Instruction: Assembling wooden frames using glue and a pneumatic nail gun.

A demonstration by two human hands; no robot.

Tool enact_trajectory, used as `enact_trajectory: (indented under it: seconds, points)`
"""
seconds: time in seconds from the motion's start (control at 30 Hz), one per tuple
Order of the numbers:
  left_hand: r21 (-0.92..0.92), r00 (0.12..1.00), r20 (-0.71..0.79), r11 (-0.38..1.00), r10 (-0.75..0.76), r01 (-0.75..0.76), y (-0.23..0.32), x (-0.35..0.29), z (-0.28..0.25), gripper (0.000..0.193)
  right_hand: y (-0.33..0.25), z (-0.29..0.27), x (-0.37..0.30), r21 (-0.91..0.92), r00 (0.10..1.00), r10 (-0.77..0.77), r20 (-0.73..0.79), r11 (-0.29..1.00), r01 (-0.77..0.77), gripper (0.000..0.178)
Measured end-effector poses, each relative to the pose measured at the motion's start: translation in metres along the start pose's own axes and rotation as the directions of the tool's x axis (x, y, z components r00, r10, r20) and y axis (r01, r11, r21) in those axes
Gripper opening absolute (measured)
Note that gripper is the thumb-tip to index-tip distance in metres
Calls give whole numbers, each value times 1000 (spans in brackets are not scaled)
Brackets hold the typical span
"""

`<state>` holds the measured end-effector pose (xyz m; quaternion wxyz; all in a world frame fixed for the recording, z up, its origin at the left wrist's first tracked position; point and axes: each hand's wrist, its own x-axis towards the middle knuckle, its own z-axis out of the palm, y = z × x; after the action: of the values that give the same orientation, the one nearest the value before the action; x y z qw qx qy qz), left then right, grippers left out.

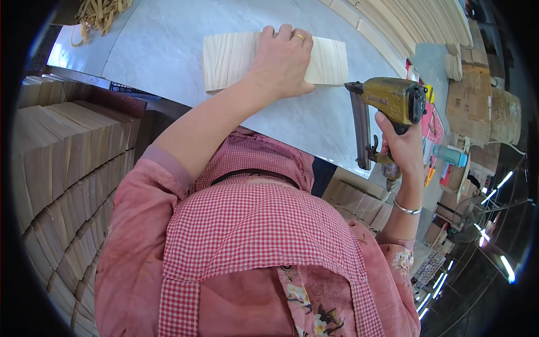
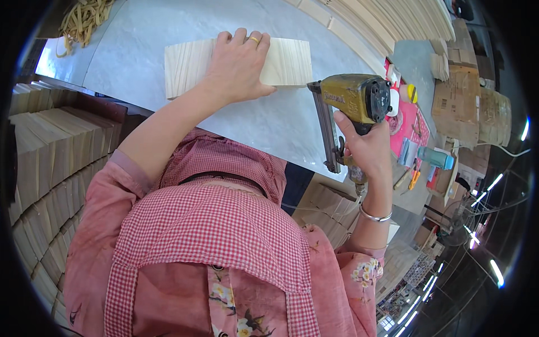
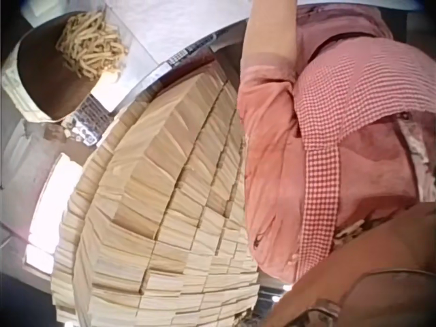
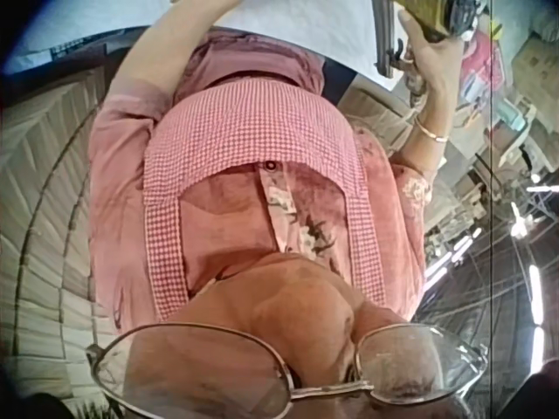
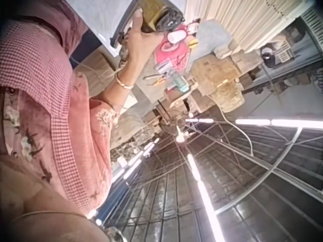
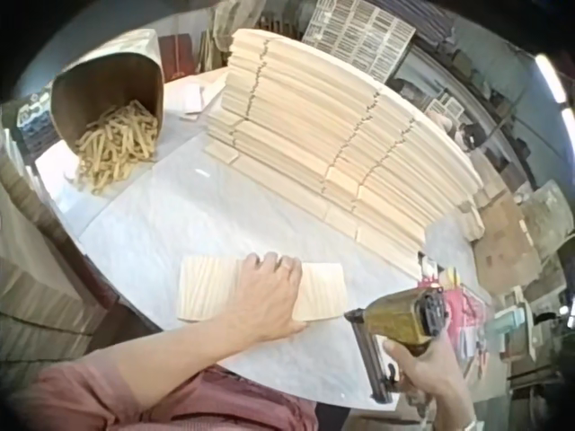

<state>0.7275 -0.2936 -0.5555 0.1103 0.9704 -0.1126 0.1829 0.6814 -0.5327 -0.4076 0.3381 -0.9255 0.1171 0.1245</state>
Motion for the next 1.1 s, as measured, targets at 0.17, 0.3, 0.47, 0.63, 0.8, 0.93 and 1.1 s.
enact_trajectory:
  seconds: [0.17, 0.3, 0.47, 0.63, 0.8, 0.93, 1.1]
  points:
    - [-13, 1000, 9, 1000, -6, 6, 0, 1, -2, 79, 2, 1, 1, 14, 1000, 4, 10, 1000, -4, 31]
    - [-22, 1000, 12, 1000, -10, 10, 0, 1, 0, 78, 2, 2, 2, 31, 1000, 21, 10, 999, -22, 31]
    - [-31, 1000, 9, 999, -9, 10, 0, 1, 0, 78, 0, 2, 3, 27, 1000, 19, 15, 999, -19, 31]
    - [-51, 999, 24, 998, -22, 23, -2, -3, -2, 80, -6, 2, 2, -72, 999, -24, 33, 997, 27, 30]
    - [-44, 998, -67, 999, -4, 1, -22, -23, -6, 83, -16, 12, -6, -147, 987, -156, 35, 976, 159, 30]
    - [70, 999, -23, 997, -22, 24, -42, -38, -34, 86, -33, 24, -22, -58, 995, -64, 82, 996, 69, 31]
    - [31, 979, 183, 996, -94, 89, -45, -37, -43, 85, -40, 43, -23, -32, 980, -81, 179, 996, 88, 32]
